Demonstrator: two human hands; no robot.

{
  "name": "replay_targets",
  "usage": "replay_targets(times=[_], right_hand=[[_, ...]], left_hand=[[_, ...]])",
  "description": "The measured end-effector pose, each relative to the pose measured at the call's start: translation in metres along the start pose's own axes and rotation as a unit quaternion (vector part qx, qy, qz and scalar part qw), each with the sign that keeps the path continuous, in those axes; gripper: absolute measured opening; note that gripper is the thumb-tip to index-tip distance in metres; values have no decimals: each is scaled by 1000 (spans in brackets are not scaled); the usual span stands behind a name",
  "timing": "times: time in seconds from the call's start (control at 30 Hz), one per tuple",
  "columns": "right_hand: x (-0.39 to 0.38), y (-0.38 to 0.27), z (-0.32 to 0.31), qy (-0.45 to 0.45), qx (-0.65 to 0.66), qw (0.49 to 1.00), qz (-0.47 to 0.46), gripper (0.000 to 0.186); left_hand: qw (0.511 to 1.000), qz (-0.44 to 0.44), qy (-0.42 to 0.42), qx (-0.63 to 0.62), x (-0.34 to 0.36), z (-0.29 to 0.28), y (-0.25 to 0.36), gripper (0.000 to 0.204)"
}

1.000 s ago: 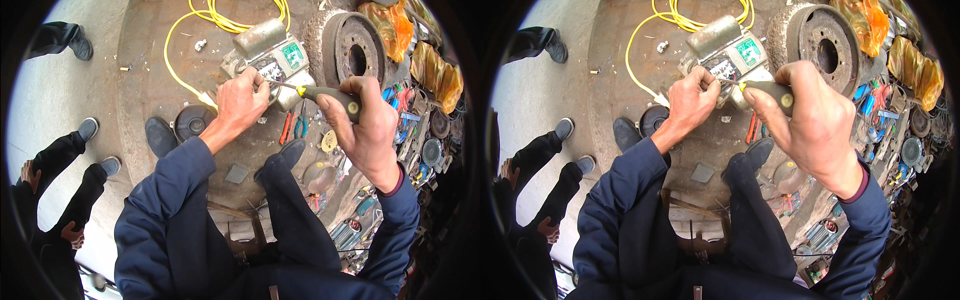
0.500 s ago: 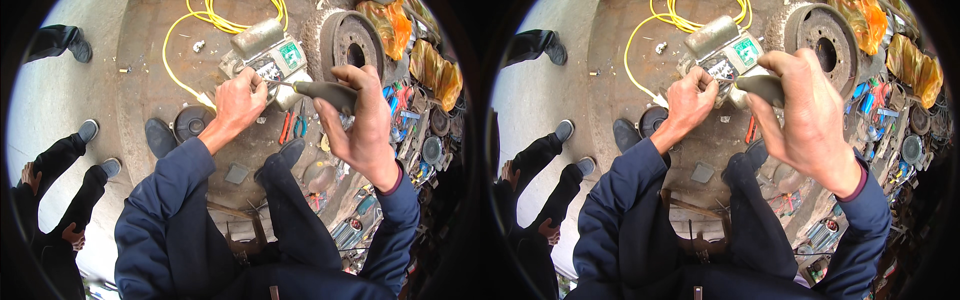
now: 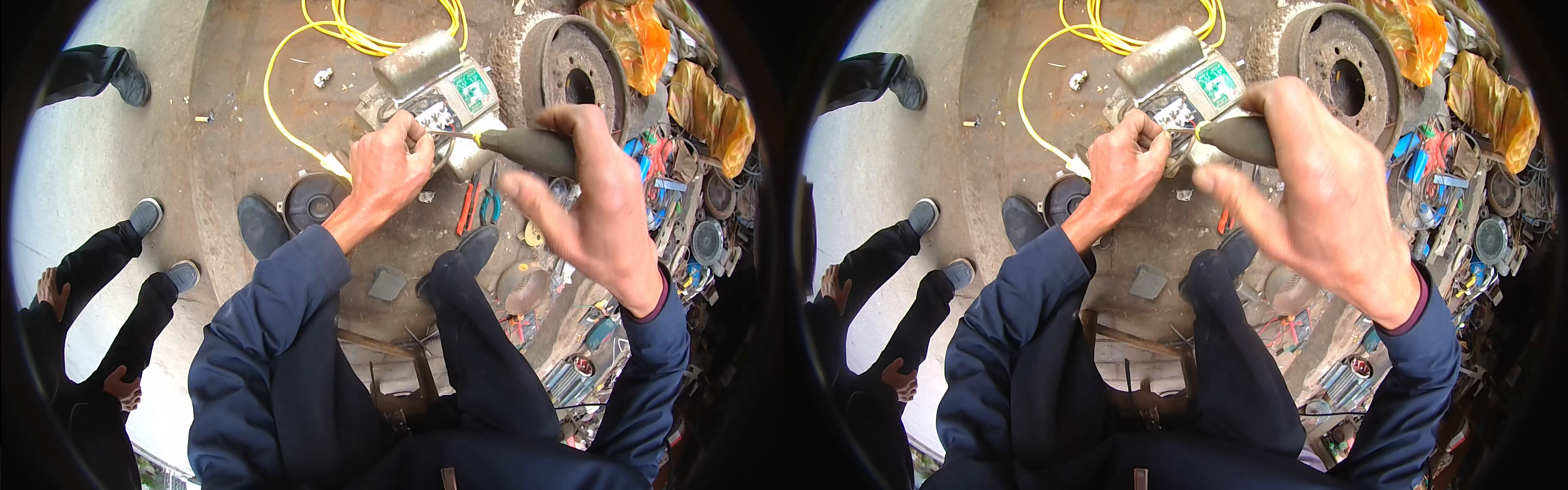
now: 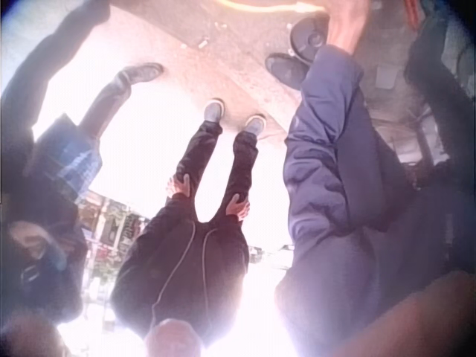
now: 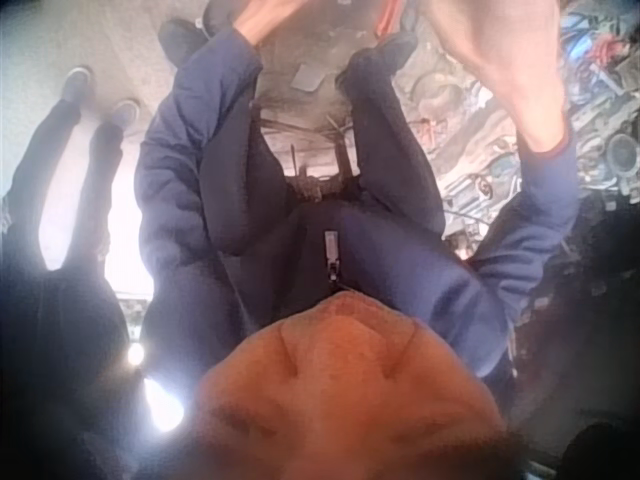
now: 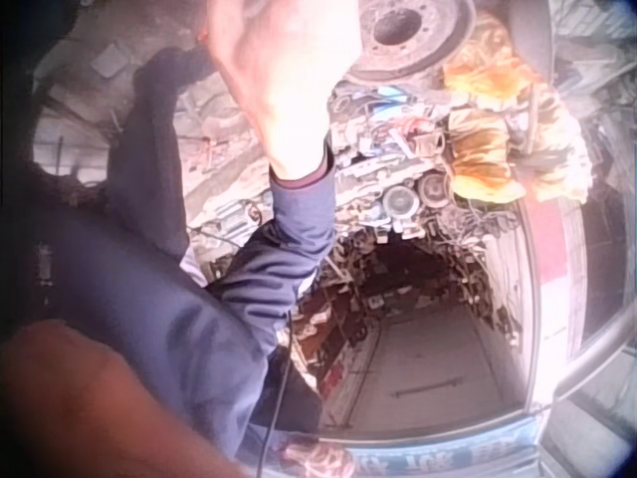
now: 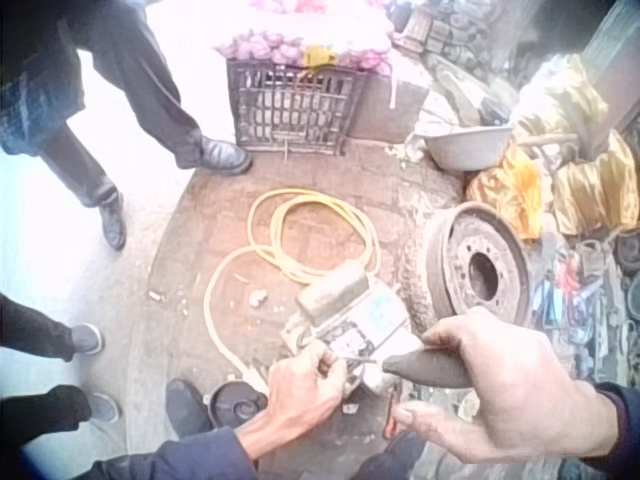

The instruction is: The person repairs an electric motor by connecting wires to the terminal block using a screwdriver, then installs a pulley onto the shaft and secures it with a hammer. The person uses a screwdriver and hammer to complete the assembly.

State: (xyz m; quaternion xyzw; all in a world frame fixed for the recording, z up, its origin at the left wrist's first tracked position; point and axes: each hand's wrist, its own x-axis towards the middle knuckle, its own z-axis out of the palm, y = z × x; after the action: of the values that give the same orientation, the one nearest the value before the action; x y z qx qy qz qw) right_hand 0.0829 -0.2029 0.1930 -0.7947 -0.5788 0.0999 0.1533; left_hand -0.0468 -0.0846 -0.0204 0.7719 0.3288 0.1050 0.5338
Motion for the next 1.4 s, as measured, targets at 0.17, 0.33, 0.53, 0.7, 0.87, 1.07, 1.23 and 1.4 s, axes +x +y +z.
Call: replay_targets(times=[0.17,0.33,0.53,0.7,0.87,1.07,1.23,1.4], right_hand=[[-8,3,5,6,-48,999,18,43],[-4,2,12,70,26,997,3,36],[-4,-6,9,27,-22,997,67,46],[1,1,13,88,16,996,-23,41],[2,1,12,40,-58,996,60,47],[-2,2,12,78,-69,995,4,52],[-3,5,13,49,2,997,61,41],[-1,5,14,91,-35,995,-17,42]], left_hand=[[1000,-5,1,-14,0,1,0,17],[1000,-2,1,-8,0,1,0,17],[1000,-1,0,0,-2,0,0,18],[1000,4,8,-21,-1,2,0,17],[1000,0,2,-12,0,1,-1,17],[1000,3,9,-22,0,2,0,17],[1000,4,11,-17,-1,1,1,17],[1000,3,12,-18,0,1,0,17]])
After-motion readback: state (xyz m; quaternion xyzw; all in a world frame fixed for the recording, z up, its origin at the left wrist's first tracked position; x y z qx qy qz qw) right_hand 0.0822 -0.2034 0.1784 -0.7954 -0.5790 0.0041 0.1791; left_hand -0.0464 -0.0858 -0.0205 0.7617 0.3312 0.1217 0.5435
